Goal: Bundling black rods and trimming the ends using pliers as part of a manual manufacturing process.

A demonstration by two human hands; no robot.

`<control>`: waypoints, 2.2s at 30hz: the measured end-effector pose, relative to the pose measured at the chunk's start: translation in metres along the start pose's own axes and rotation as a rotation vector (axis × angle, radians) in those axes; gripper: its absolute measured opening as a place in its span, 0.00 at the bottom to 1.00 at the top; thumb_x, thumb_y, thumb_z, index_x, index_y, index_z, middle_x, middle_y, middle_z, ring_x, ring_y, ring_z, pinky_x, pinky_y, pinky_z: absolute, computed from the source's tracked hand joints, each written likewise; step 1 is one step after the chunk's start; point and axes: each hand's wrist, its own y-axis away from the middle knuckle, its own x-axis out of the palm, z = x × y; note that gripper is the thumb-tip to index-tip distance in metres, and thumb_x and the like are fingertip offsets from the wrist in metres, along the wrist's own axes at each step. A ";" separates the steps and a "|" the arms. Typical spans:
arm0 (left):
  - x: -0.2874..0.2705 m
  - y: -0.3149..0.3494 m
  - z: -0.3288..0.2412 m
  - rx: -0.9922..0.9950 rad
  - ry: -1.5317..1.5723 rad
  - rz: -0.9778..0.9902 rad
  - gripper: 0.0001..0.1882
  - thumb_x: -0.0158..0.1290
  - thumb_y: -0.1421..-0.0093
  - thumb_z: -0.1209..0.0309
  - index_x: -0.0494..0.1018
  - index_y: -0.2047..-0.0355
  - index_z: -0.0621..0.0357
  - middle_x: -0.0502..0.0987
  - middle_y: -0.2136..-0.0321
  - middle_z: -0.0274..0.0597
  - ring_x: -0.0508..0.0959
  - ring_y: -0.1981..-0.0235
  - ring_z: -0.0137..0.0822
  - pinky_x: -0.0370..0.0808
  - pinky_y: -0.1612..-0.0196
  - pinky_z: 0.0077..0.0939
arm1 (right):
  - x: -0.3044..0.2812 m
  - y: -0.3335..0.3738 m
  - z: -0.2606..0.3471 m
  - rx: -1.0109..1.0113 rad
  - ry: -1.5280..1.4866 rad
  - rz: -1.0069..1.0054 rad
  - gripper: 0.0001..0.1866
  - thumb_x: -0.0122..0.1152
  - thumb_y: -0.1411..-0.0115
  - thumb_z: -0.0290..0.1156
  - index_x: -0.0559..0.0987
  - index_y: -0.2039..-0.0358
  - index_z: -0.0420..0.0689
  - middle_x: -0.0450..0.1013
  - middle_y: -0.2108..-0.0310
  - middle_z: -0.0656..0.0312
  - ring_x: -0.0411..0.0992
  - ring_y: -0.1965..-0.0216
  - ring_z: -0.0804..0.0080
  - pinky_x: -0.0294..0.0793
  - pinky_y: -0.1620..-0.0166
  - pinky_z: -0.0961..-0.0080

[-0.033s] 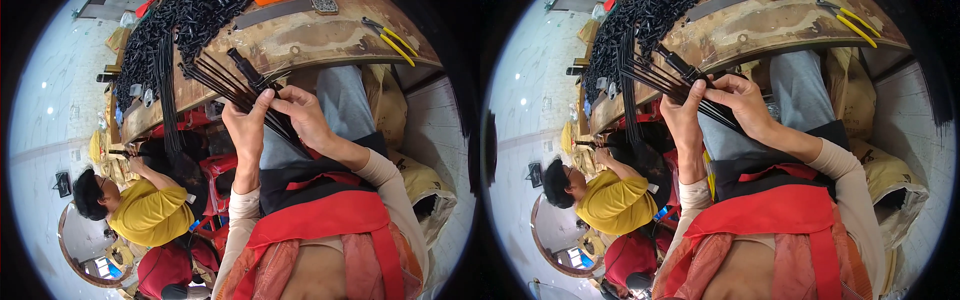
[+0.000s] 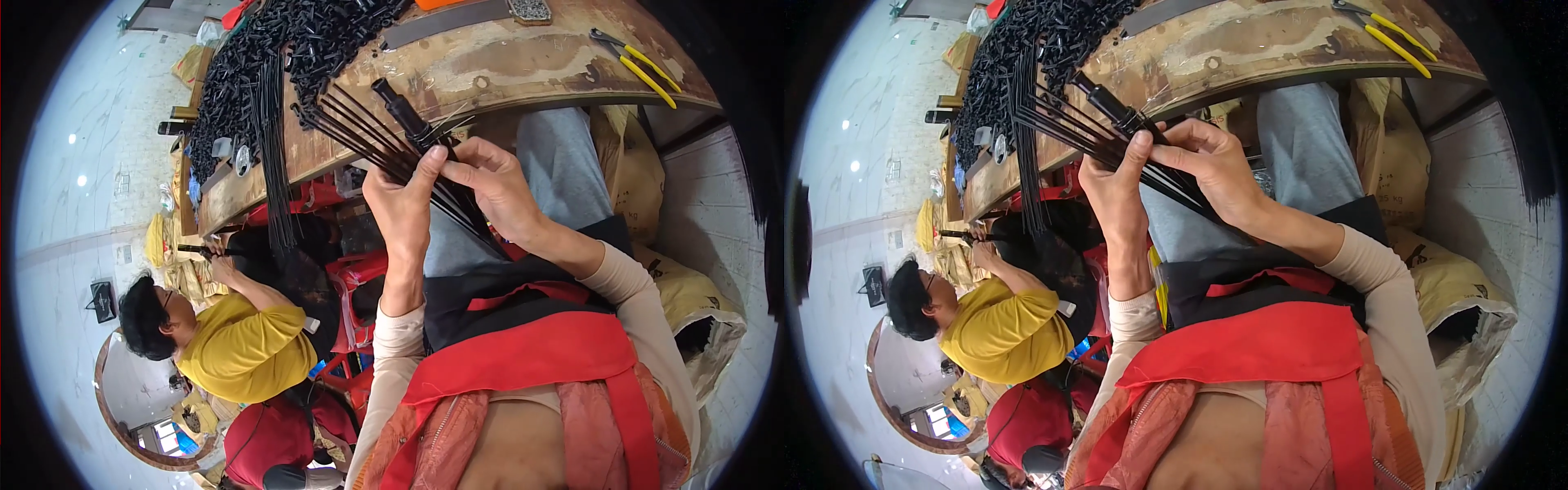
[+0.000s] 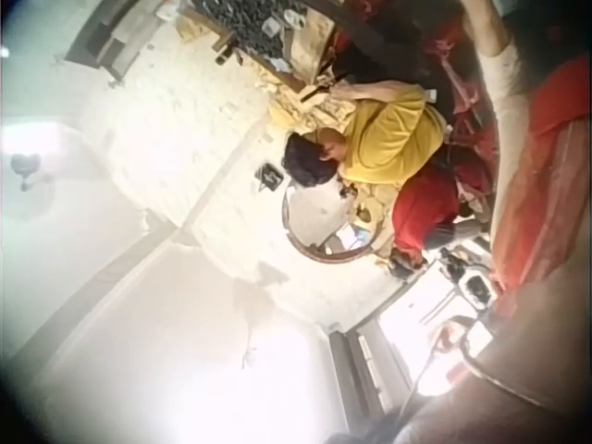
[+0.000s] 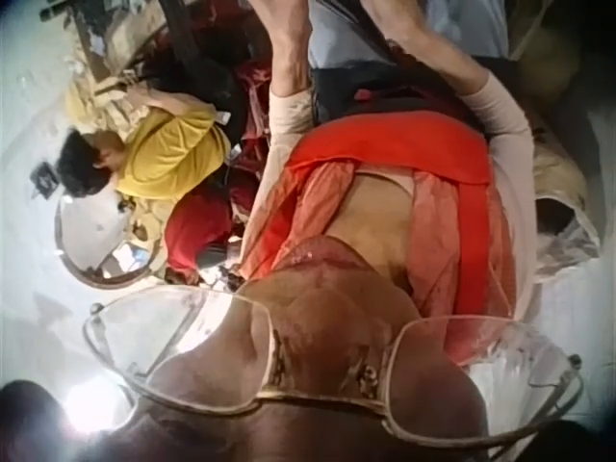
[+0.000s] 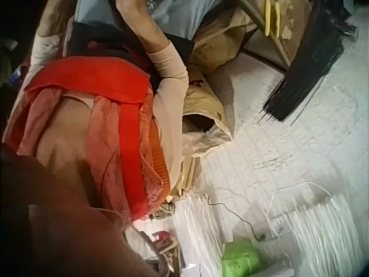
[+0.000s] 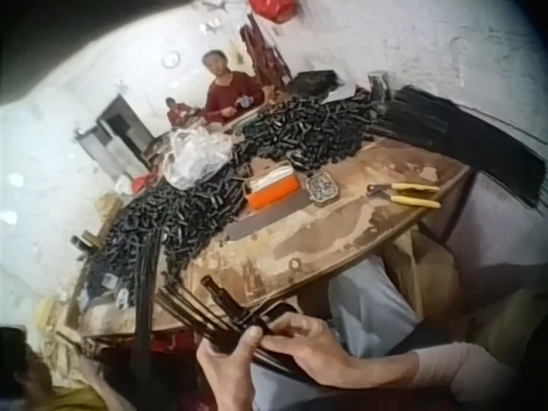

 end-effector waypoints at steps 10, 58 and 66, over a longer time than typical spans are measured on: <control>-0.006 -0.003 0.008 -0.027 -0.004 0.081 0.11 0.59 0.41 0.76 0.75 0.60 0.68 0.80 0.66 0.40 0.77 0.64 0.26 0.74 0.57 0.21 | -0.028 -0.020 -0.011 0.211 -0.234 0.089 0.08 0.65 0.45 0.18 0.80 0.65 0.41 0.76 0.62 0.65 0.73 0.59 0.78 0.71 0.50 0.80; 0.016 0.001 0.019 0.062 -0.385 0.198 0.12 0.47 0.34 0.74 0.76 0.62 0.74 0.82 0.63 0.50 0.80 0.59 0.33 0.74 0.53 0.27 | -0.043 0.003 0.000 0.145 0.299 0.133 0.16 0.55 0.34 0.35 0.76 0.51 0.39 0.75 0.55 0.64 0.70 0.50 0.79 0.67 0.46 0.75; 0.043 0.000 0.041 -0.212 0.392 0.400 0.13 0.49 0.33 0.69 0.66 0.52 0.64 0.67 0.78 0.34 0.67 0.78 0.26 0.66 0.71 0.22 | -0.139 -0.012 0.201 -0.670 2.257 -0.258 0.22 0.65 0.47 0.38 0.75 0.53 0.42 0.68 0.55 0.53 0.66 0.53 0.53 0.67 0.49 0.59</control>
